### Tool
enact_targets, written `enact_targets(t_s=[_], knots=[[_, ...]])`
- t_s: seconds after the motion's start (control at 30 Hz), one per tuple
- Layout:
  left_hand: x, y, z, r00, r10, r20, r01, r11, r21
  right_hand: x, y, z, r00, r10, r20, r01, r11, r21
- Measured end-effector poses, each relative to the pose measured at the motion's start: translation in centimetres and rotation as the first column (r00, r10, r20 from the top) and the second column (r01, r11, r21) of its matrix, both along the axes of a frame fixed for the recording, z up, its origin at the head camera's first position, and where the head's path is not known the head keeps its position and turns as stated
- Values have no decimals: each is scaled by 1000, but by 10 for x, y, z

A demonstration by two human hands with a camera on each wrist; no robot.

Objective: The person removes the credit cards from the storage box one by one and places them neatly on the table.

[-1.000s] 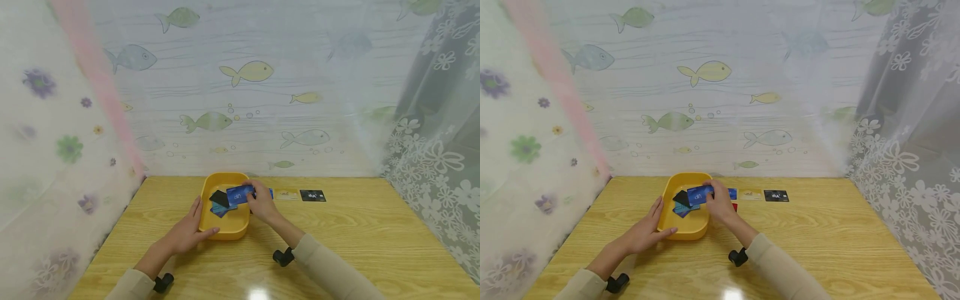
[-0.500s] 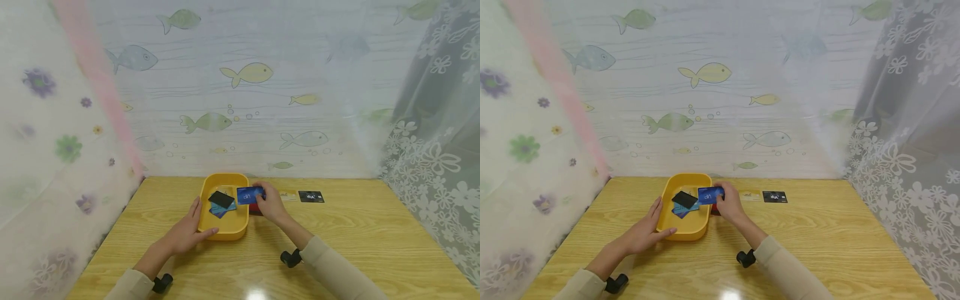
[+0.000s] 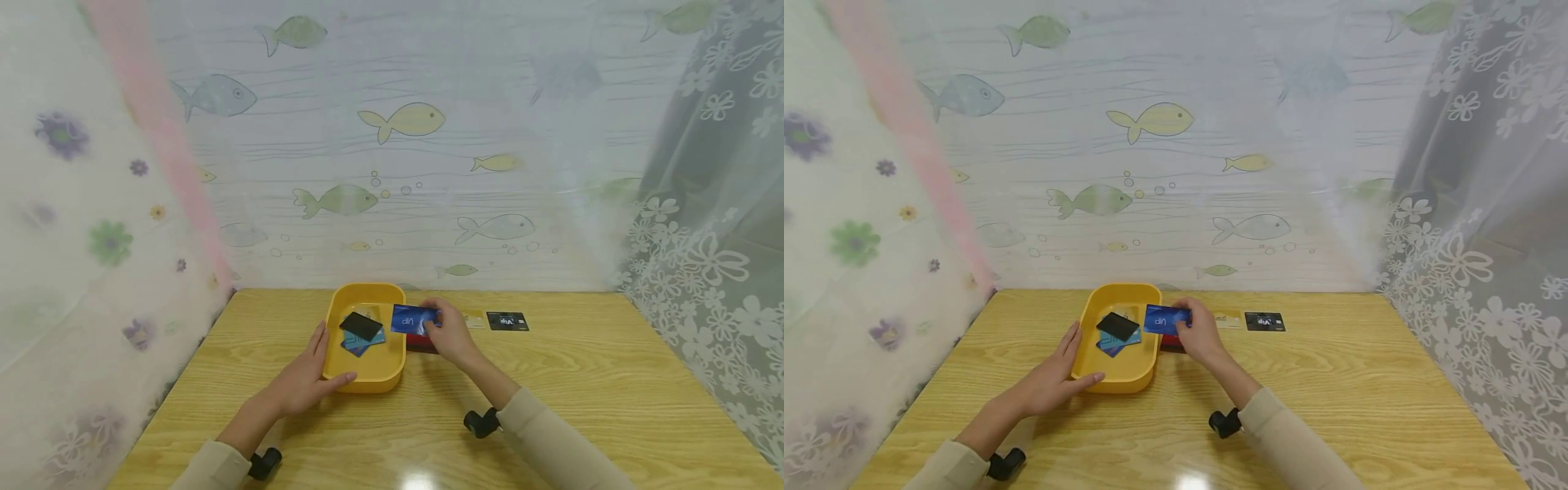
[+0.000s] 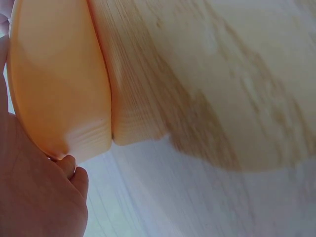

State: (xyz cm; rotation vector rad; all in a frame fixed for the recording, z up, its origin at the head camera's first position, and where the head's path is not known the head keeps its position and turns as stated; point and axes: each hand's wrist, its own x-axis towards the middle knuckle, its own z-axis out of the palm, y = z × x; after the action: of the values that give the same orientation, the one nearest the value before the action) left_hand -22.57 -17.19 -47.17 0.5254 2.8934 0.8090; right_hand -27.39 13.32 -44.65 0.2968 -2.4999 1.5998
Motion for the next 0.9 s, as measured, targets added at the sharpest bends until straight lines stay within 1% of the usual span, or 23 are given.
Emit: enact_targets(t_s=[0.13, 0.27, 0.43, 0.6, 0.83, 0.9], knots=[[-1, 0, -1, 1000, 2, -7, -2, 1000, -2, 1, 5, 1, 1000, 1, 19, 0, 1000, -19], [-1, 0, -2, 1000, 3, -16, -3, 1000, -6, 2, 10, 3, 1000, -4, 19, 4, 1000, -17], [-1, 0, -2, 1000, -3, -17, 4, 1000, 2, 4, 19, 2, 1000, -18, 0, 18, 1000, 11], [0, 0, -2, 1000, -7, -10, 7, 1000, 4, 5, 31, -2, 999, -30, 18, 29, 999, 41], [-1, 0, -2, 1000, -7, -3, 7, 1000, 10, 8, 52, -7, 999, -43, 8, 42, 996, 77], [-1, -1, -2, 1000, -6, -4, 6, 1000, 9, 10, 58, -8, 999, -46, 23, 45, 996, 79]])
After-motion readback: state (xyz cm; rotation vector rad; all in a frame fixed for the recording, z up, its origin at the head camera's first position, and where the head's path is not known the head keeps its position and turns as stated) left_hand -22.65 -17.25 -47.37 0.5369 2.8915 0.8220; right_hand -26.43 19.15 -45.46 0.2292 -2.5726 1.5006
